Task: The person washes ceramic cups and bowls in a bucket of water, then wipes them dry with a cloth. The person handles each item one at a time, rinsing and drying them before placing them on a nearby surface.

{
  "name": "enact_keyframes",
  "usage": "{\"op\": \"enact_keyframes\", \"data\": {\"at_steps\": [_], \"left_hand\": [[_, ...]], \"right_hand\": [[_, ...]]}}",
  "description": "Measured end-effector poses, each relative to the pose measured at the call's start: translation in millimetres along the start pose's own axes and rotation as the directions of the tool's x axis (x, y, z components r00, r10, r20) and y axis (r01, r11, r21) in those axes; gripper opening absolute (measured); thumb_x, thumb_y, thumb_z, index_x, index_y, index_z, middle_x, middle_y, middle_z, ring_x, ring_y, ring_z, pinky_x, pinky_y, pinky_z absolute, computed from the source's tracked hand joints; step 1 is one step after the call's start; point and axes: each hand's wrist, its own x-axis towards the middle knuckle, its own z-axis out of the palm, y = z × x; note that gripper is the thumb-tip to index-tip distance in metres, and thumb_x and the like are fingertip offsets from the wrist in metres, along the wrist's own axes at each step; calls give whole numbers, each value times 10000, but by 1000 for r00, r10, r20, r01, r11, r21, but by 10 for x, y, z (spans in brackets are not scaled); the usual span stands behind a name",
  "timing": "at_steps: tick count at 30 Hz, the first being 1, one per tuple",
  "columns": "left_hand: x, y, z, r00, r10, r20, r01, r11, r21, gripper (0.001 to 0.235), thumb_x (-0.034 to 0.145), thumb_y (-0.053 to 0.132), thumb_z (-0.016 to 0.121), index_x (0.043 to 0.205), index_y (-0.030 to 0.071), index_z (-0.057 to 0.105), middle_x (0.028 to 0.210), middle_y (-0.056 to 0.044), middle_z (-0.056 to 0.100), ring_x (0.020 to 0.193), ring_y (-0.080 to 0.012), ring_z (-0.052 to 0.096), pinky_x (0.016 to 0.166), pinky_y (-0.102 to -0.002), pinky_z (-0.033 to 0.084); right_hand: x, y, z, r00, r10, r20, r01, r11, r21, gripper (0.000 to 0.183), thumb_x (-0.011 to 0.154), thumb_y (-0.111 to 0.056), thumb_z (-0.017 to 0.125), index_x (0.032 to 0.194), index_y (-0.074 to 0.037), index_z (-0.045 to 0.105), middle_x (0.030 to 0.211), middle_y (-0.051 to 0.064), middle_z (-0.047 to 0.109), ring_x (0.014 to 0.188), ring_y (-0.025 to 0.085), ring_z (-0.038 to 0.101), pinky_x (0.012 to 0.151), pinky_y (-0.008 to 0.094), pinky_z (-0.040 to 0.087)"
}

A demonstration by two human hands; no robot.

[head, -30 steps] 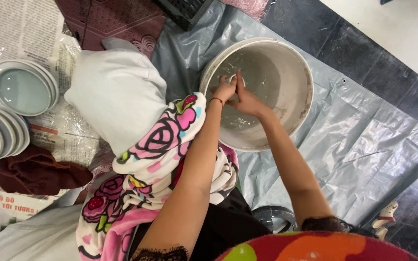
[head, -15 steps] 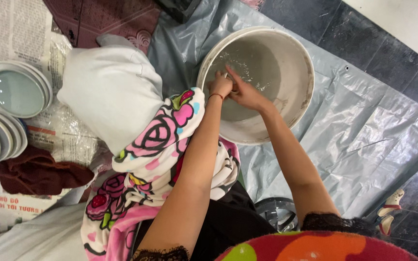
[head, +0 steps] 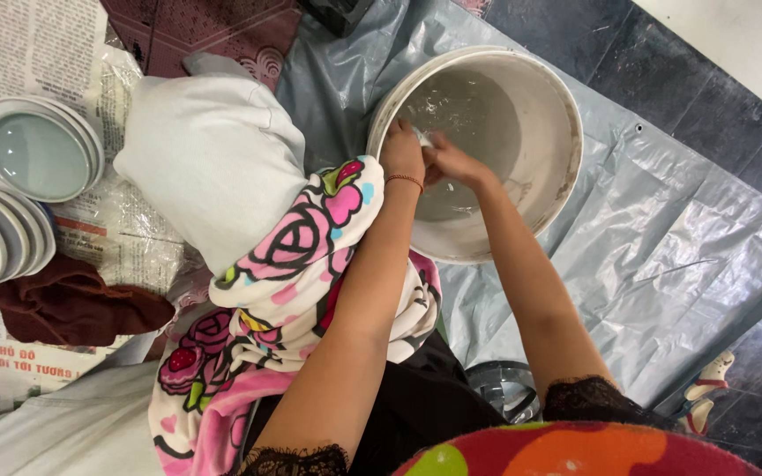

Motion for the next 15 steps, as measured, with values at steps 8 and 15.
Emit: {"op": "enact_keyframes", "data": {"at_steps": [8, 15], "left_hand": [[-57, -29, -175, 981, -161, 108, 192, 894, -404, 680, 881, 169, 689, 1430, -73, 369, 1367, -321, 501, 1201, -420, 599, 962, -452, 529], [63, 4, -273, 991, -44, 124, 109, 804, -584, 851, 719, 98, 773, 1390, -122, 298, 1054, -326, 680, 984, -410, 688, 818, -433, 566]], "right_hand": [[88, 93, 227, 832, -496, -249, 66, 535, -842, 315, 934, -179, 653, 1195, -10, 604, 943, 272, 712, 874, 452, 685, 683, 555, 537], [-196, -267, 102, 674, -684, -280, 264, 576, -773, 391, 861, -146, 735, 1222, -87, 596, 863, 229, 731, 799, 401, 707, 673, 483, 548]]}}
